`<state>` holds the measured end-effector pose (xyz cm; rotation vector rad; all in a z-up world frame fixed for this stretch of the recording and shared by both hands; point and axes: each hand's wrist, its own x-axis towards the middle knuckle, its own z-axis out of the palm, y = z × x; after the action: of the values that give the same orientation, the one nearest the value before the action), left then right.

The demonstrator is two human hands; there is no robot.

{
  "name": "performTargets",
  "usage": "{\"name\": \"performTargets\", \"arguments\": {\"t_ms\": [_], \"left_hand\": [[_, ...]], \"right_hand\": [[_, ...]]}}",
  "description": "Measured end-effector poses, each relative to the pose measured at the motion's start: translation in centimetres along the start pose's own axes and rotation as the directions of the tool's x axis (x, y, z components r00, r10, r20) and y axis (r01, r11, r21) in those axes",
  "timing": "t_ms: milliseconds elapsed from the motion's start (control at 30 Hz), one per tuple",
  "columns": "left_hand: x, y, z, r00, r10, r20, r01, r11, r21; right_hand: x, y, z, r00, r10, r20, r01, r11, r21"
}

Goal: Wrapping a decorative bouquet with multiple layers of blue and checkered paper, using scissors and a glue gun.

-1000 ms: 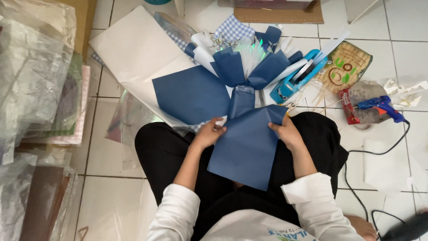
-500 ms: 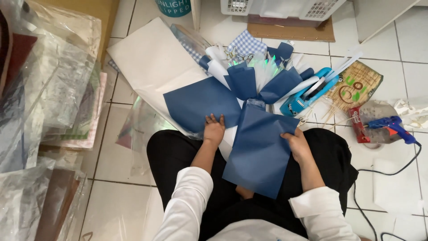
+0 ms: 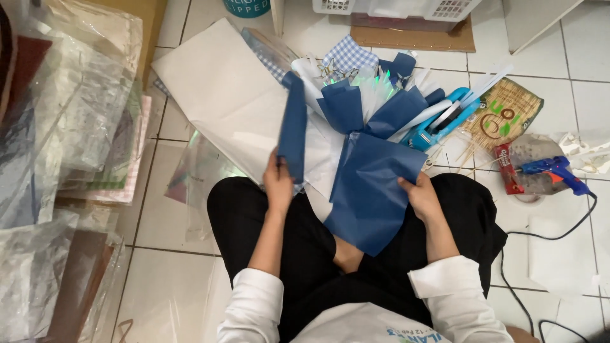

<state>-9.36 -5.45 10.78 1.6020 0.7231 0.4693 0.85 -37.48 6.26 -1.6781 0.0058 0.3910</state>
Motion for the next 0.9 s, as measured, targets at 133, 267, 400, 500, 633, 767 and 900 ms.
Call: {"name": "performTargets", "arguments": {"t_ms": [133,267,400,500,633,767,900], "left_hand": [[-2.9,-2.6,1.7,0.95,0.084,0.301,-0.124,0.985,0.117],[-3.9,-2.2,2.7,0.891,0.095,0.445,0.037,0.959,-0.28],[-0.8,-9.0,4.1,0.859,-0.069,0.507,0.357,0.791,-0.497],[-0.2,-9.0,3.3,0.815,-0.301,0.495,0.486,0.821,-0.301],[-0.3,-12.0,4.0,0.809,-0.428,0.402,0.476,0.879,-0.02],[-0.2,-11.3,4.2,0.809,-0.441,0.389,0.522,0.843,-0.131],[-1.4,-4.6,3.4,0.771,-0.452,0.449,0.604,0.743,-0.288]], "right_hand": [[1.0,4.9,-4.7,0.963,0.025,0.269,-0.091,0.967,0.237],[3.9,13.5,-12.5,0.877,-0.222,0.427,-0.085,0.801,0.592],[3.9,11.6,-9.9,0.928,-0.139,0.345,-0.098,0.803,0.588],[-1.5,-3.5,-0.8,0.955,0.059,0.292,-0.16,0.928,0.336],[0.5,-1.8,1.8,0.965,0.103,0.242,-0.141,0.979,0.146],[1.6,-3.9,3.6,0.984,0.021,0.175,-0.007,0.997,-0.083],[2.5,-5.2,4.9,0.989,-0.076,0.125,0.09,0.99,-0.111]]}}
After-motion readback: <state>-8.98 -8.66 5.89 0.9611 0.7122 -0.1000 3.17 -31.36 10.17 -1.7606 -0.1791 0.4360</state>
